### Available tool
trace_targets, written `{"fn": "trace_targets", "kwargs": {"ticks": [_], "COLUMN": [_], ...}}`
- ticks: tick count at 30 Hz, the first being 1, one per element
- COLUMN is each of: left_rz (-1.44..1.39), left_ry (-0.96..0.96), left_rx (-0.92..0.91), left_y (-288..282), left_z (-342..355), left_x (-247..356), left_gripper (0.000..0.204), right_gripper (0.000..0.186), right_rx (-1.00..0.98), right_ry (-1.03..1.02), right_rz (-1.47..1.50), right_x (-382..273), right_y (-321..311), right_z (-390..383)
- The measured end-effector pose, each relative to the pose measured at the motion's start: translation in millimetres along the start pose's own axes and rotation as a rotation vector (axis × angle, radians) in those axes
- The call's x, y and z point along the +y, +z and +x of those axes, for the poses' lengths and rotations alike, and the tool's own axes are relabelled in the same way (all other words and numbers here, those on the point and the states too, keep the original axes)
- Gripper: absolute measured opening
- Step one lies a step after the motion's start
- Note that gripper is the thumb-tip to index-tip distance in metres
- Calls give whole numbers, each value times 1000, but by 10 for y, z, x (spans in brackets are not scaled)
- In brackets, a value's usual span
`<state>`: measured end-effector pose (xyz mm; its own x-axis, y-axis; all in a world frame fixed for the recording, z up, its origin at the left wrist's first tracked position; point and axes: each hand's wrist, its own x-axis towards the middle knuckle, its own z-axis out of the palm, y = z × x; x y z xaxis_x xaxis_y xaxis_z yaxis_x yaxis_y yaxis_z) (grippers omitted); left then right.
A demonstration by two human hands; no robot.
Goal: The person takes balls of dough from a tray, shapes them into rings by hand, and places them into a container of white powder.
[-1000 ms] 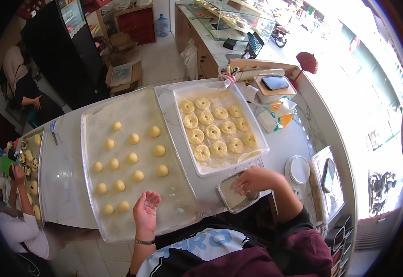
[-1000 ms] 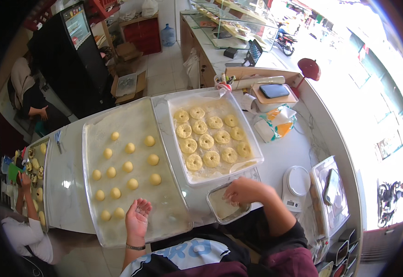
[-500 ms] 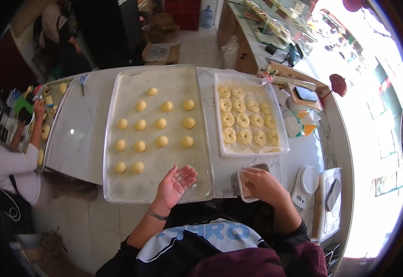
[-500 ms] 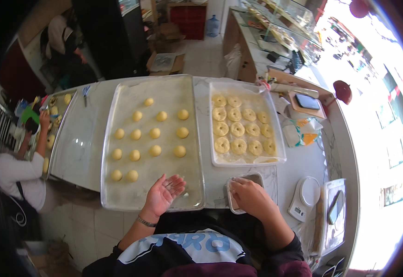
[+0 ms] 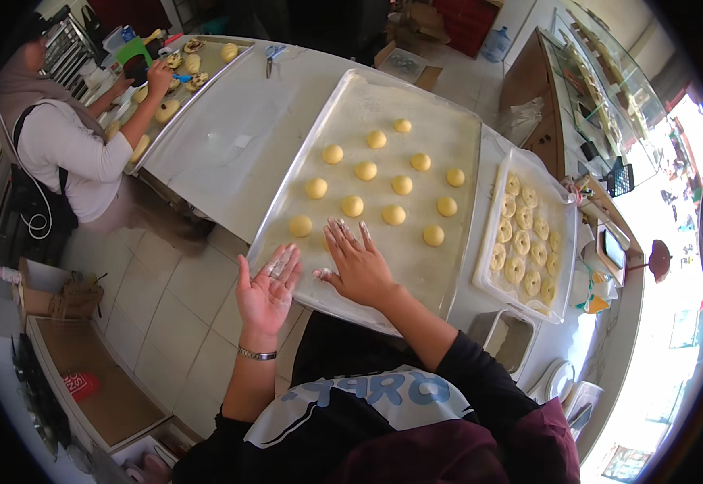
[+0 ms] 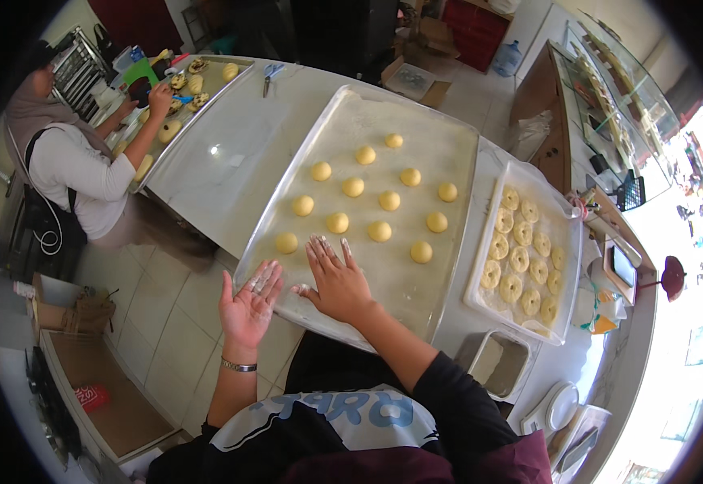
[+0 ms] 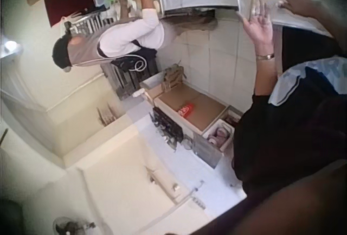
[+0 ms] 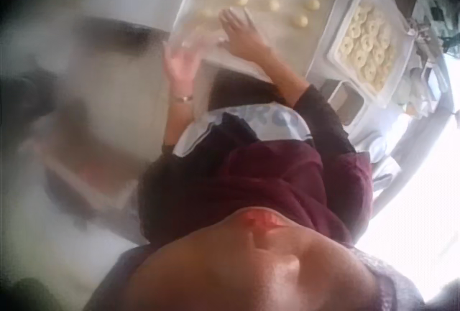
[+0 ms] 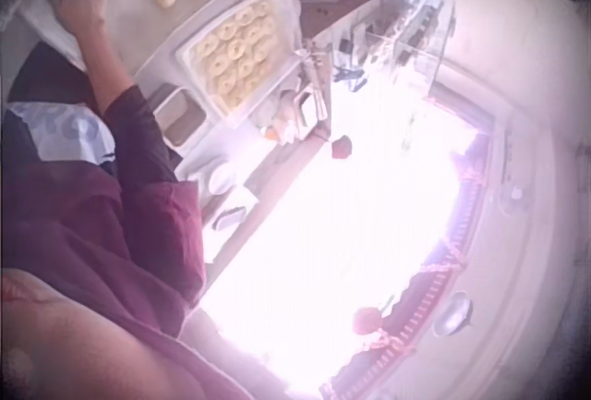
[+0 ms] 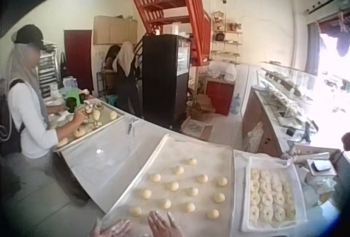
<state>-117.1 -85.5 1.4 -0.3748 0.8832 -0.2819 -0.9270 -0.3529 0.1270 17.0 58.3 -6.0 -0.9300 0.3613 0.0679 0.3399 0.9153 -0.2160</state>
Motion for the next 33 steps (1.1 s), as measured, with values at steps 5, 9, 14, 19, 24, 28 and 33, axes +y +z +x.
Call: {"fn": "trace_targets", "kwargs": {"ticks": [5, 9, 14, 19, 24, 28, 33], "left_rz": [-125, -89, -38, -10, 6, -5, -59], "left_ry": [115, 108, 100, 91, 87, 80, 56], "left_rx": [129, 135, 121, 140, 162, 171, 169], "left_y": [-217, -282, -278, -238, -269, -283, -341], "left_z": [-195, -227, -193, -136, -127, -125, -125], "left_x": [158, 177, 176, 145, 148, 144, 154], "left_gripper": [65, 59, 53, 51, 49, 47, 41], "right_gripper": [73, 74, 73, 55, 23, 16, 11], "right_rx": [-63, -72, -56, 85, 196, 164, 86], "right_ry": [-49, -27, -41, -41, 70, 31, 3], "right_rz": [58, 24, -19, 52, 286, 155, 34], "right_x": [51, 94, 77, 122, 369, 283, 272], "right_y": [255, 223, 193, 217, -13, -109, -85], "right_z": [95, 106, 120, 136, 232, 211, 242]}}
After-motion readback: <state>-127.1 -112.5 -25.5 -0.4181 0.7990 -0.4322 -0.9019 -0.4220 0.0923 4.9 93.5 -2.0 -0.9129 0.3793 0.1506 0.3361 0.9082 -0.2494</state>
